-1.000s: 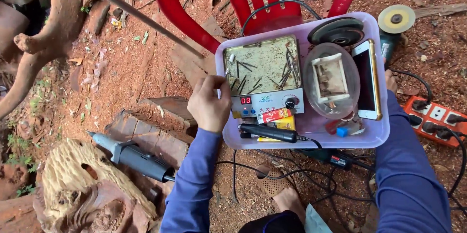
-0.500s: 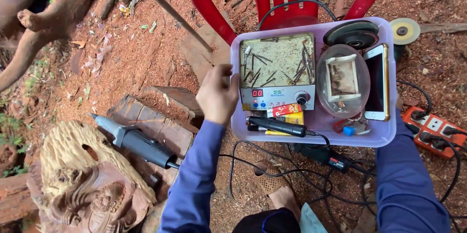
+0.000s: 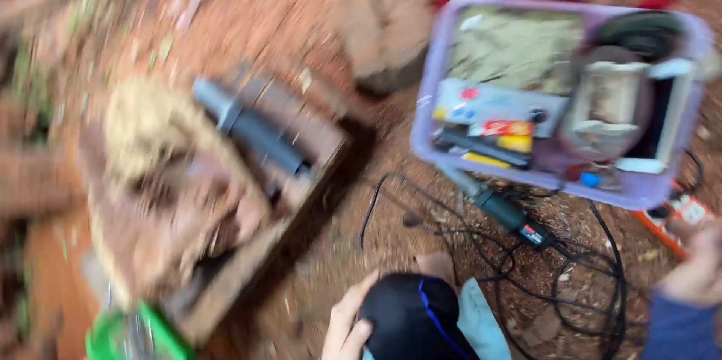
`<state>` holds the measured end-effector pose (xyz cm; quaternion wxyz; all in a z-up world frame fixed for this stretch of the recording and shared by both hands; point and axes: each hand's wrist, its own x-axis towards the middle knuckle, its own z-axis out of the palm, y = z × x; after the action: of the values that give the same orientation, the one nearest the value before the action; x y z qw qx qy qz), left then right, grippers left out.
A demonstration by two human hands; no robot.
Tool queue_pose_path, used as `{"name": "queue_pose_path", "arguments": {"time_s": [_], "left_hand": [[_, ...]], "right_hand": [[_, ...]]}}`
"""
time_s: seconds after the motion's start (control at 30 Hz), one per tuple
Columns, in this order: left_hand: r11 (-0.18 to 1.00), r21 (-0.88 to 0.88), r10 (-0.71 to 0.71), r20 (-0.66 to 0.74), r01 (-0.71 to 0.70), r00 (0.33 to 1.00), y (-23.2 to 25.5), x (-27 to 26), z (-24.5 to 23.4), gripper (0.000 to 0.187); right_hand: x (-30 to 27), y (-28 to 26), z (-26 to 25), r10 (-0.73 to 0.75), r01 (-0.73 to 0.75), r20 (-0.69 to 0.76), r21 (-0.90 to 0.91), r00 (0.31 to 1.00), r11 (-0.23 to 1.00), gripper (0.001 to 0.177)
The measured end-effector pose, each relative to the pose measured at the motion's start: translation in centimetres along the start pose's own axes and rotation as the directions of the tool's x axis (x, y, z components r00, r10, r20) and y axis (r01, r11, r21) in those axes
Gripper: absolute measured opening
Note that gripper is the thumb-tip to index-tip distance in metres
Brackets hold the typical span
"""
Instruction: Sharpening a small metal carving tool with an angle grinder and then organizing various chisels into a plastic tray.
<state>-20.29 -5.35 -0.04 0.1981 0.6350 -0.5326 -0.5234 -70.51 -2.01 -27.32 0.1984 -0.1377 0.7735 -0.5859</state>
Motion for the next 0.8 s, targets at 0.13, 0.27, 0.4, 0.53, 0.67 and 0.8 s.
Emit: {"name": "queue_pose_path", "arguments": {"time_s": [0.13,0.27,0.4,0.53,0.67,0.8], "left_hand": [[0.844,0.162,0.535,-0.197,-0.511,0.821,-4.8,-1.4,4.3,0.089],[0.629,0.39,0.777,-0.362,-0.673,0.516,-10.0,-4.2,8.7,0.065],[0.623,0.401,0.782,-0.342,-0.671,0.521,-17.9,-7.3,11.0,0.095],[0.699,0.361,0.711,-0.443,-0.618,0.545,-18.5,-8.6,10.3,0.101],[0.7,0.35,0.71,-0.437,-0.623,0.552,-18.0,-9.6,8.8,0.099],[0.718,0.314,0.695,-0.367,-0.621,0.618,-18.2,-10.8,7.7,0.091]], "right_hand": [[-18.3,-13.1,7.8,-0.402,0.467,0.677,0.097,0.616,0.879,0.031],[-26.2,-14.4,12.1,-0.233,0.179,0.968,0.215,0.088,0.96,0.073],[-29.9,-13.3,11.4,-0.244,0.393,0.97,0.229,-0.014,0.89,0.095],[-32.7,-10.8,8.5,-0.285,0.578,0.959,0.232,0.0,0.782,0.101],[-34.7,-9.4,5.5,-0.349,0.748,0.936,0.197,0.05,0.634,0.101],[-36.0,-8.8,3.2,-0.397,0.842,0.912,0.129,0.107,0.524,0.097]]}}
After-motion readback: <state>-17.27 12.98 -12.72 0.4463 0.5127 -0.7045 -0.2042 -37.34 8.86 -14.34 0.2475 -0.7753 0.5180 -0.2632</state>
